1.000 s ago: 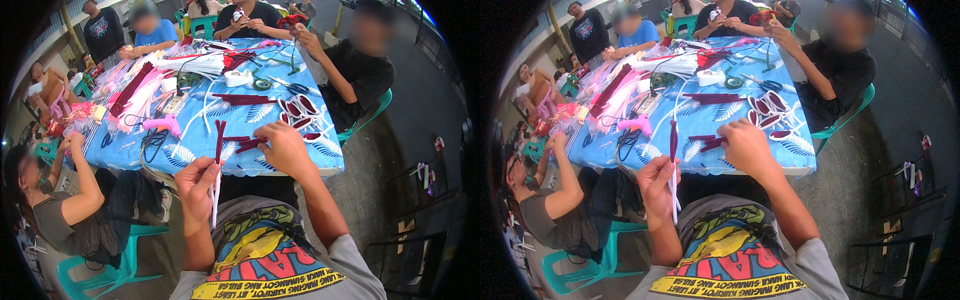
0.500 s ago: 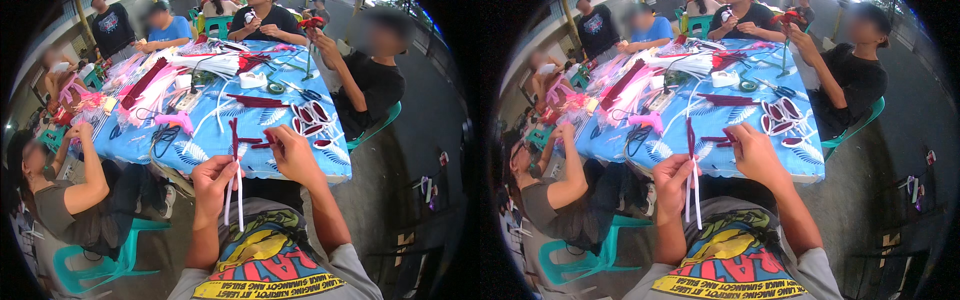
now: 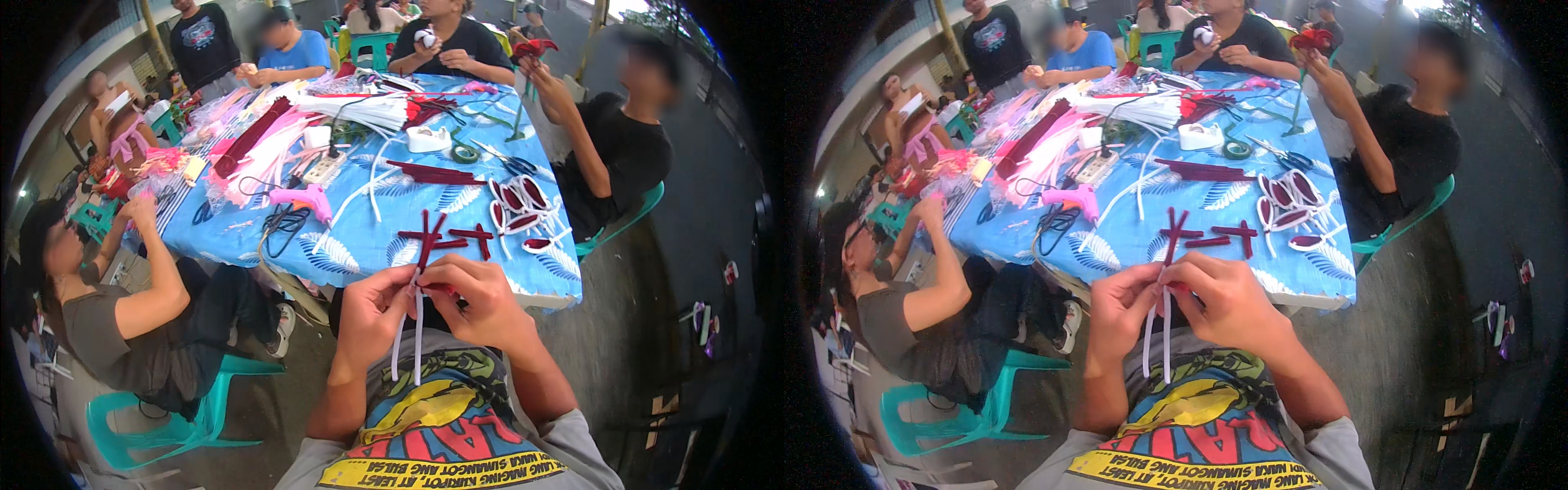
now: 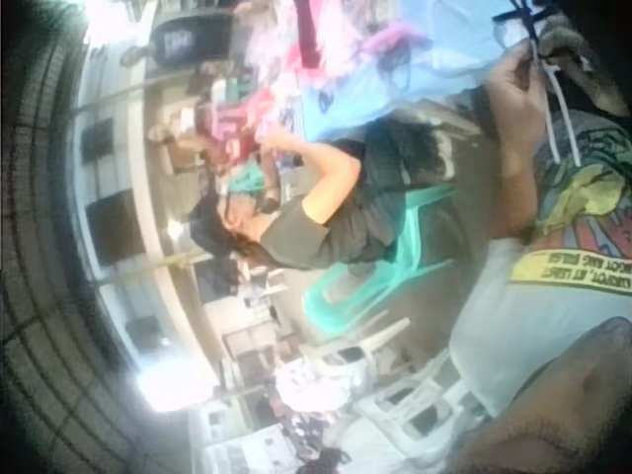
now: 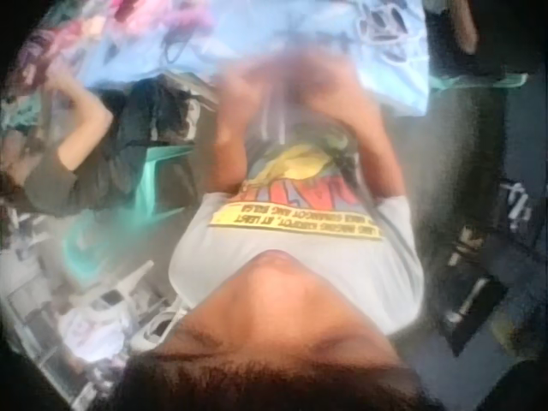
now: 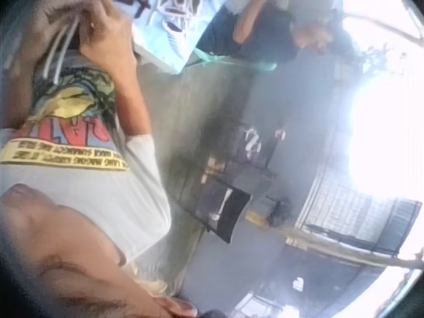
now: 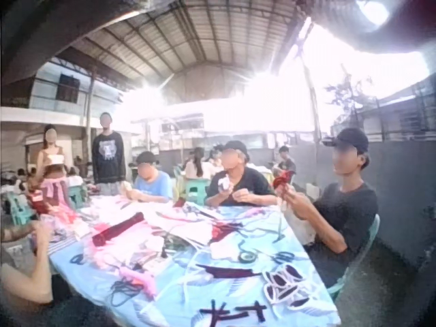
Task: The person cuts strips of red ribbon with scissors and folds the pieces into petal shapes.
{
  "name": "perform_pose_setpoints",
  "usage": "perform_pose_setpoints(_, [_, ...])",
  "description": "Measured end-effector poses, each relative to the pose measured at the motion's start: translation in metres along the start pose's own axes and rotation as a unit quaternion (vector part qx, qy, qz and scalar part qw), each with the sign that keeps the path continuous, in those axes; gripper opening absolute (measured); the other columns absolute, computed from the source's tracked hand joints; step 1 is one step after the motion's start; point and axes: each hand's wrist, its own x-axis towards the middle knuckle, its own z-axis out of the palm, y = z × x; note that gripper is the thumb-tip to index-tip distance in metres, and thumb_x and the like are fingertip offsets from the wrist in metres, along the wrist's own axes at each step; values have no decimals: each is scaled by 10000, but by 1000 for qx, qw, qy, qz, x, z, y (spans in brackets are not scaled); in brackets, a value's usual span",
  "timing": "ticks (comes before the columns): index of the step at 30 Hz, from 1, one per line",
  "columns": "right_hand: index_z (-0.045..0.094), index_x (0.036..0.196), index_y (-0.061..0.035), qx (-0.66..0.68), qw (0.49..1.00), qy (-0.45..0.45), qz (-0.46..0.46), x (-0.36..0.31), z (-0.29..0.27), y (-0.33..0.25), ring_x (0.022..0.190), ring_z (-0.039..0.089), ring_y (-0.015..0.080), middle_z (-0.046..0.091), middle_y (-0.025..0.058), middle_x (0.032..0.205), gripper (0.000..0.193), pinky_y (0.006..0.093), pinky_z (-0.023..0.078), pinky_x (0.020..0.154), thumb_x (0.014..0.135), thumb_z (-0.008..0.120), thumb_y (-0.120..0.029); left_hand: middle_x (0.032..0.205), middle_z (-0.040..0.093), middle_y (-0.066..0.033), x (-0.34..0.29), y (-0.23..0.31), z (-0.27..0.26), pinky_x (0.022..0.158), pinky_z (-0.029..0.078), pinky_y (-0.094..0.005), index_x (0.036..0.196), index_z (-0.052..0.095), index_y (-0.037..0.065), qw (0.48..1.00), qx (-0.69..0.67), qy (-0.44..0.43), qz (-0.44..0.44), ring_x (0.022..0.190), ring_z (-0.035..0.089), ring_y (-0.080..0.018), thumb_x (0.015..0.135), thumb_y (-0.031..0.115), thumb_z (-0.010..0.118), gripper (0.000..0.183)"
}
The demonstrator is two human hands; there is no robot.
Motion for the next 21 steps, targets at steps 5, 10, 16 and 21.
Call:
perform_pose_setpoints(5, [722,1047,-61,-79,995,-46,-32,0,-7,-5,703,681,306,671,98,883,347,393,539,600,711,714,24,917,707,-49,1,5,3,648,514,-237,1329,640,-46,995,84,-14,-49,734,616,-69,1026,-21,549,317])
perform_pose_setpoints(10, [753,1036,-91,-172,982,-36,-72,-3,-1,-7,703,666,241,672,55,886,343,366,524,584,702,717,-22,847,687,-23,1,14,5,582,475,-229,1335,640,-39,986,143,-22,-88,685,578,-42,1029,7,556,320])
perform_pose_setpoints(16, [754,1038,-107,-237,966,-26,-96,-4,1,-5,682,615,215,656,24,863,340,352,498,590,704,728,-53,819,654,5,2,6,3,538,406,-222,1313,648,-33,987,139,-49,-64,652,513,-24,1032,26,553,303])
perform_pose_setpoints(21, [731,979,-88,-234,971,4,-49,-20,4,6,675,606,207,654,29,870,288,351,471,595,692,719,-69,845,645,10,4,2,5,537,367,-204,1328,629,-33,989,76,-89,-95,667,500,-14,1039,26,534,310])
